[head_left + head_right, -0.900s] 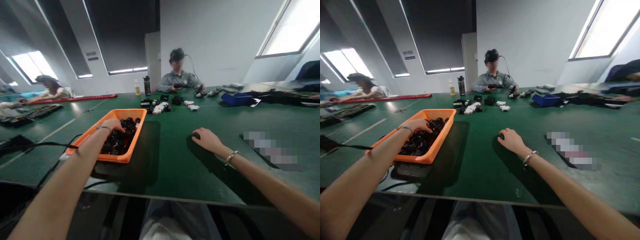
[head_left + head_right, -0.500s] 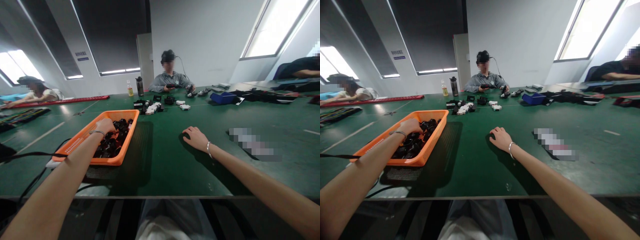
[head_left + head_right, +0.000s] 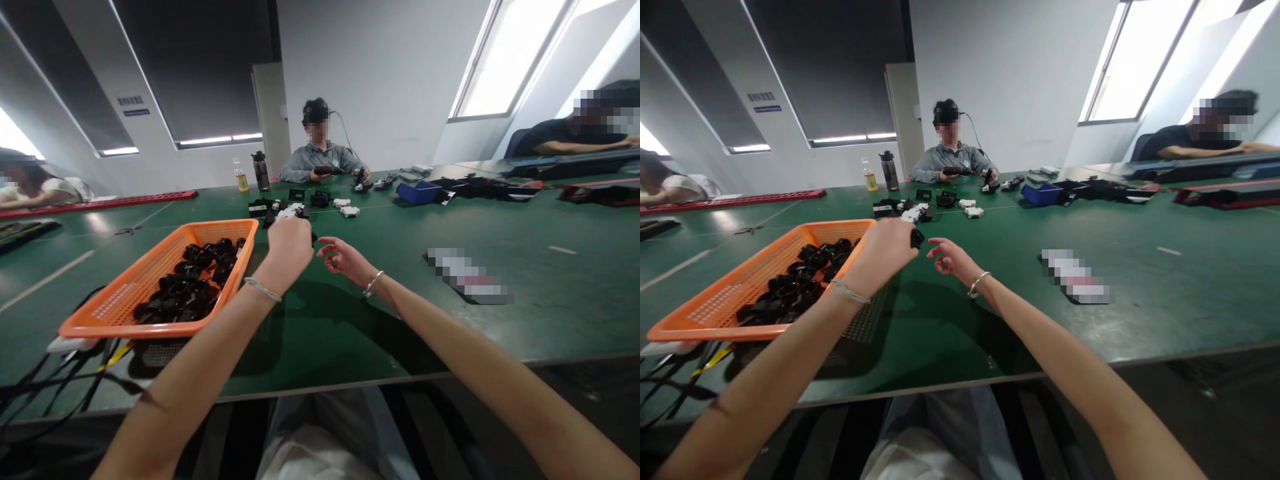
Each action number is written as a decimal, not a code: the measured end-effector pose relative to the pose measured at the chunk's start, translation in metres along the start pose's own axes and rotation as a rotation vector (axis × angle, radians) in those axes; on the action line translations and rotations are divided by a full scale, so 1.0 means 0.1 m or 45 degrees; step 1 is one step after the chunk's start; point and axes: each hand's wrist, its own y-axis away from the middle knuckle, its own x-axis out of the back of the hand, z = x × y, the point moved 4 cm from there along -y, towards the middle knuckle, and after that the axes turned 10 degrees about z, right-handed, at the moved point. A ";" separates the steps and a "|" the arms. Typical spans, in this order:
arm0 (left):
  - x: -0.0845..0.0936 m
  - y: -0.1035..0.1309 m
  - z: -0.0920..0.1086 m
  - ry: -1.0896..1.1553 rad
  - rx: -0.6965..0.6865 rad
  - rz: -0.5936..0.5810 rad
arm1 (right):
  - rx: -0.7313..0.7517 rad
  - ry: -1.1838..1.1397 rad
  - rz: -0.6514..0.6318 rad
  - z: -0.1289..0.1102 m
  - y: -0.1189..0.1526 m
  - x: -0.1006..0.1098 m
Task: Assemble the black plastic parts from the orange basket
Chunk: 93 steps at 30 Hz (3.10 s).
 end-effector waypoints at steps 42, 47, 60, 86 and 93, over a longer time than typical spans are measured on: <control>-1.51 0.15 -0.02 1.854 0.577 -0.147 | 0.232 0.263 0.231 0.15 0.06 0.20; -1.59 0.14 -0.02 1.905 0.594 -0.214 | 0.319 0.383 0.231 0.14 0.07 0.21; -1.56 0.15 -0.08 2.078 0.610 -0.296 | 0.339 0.587 0.302 0.16 0.06 0.25; -1.57 0.17 -0.17 2.130 0.621 -0.243 | 0.274 0.620 0.345 0.22 0.04 0.30; -1.57 0.17 -0.16 2.268 0.707 -0.296 | 0.312 0.651 0.350 0.24 0.02 0.30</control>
